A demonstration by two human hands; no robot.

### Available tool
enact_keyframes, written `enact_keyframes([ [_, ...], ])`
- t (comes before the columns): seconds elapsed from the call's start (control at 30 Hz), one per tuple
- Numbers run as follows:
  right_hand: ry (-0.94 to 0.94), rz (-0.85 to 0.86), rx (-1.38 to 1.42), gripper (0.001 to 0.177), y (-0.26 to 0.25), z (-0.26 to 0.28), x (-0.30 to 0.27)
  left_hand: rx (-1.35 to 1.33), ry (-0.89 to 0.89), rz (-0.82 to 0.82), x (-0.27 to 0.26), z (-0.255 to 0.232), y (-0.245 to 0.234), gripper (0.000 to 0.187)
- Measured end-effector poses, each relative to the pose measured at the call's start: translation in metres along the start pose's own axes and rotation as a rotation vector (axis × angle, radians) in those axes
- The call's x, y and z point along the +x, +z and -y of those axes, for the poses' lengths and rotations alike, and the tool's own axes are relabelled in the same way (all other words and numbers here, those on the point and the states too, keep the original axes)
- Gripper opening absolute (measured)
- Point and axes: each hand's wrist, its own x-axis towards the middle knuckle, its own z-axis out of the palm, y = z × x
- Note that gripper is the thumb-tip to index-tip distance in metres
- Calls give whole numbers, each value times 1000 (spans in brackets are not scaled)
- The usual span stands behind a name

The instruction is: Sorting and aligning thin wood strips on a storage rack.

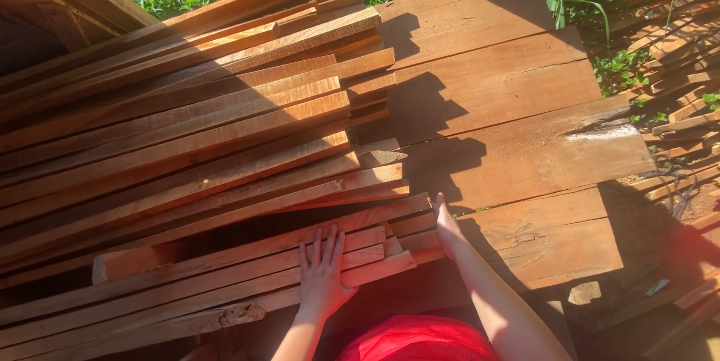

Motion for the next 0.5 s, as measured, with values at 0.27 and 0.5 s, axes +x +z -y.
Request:
enact_keyframes([
  [0.27, -214, -135, -10, 86, 0, -10, -21, 12, -11, 17, -3, -2, -1, 126],
  [0.5, -556, -564, -569, 43, 27, 18, -84, -58, 8, 7, -4, -2, -9, 132],
])
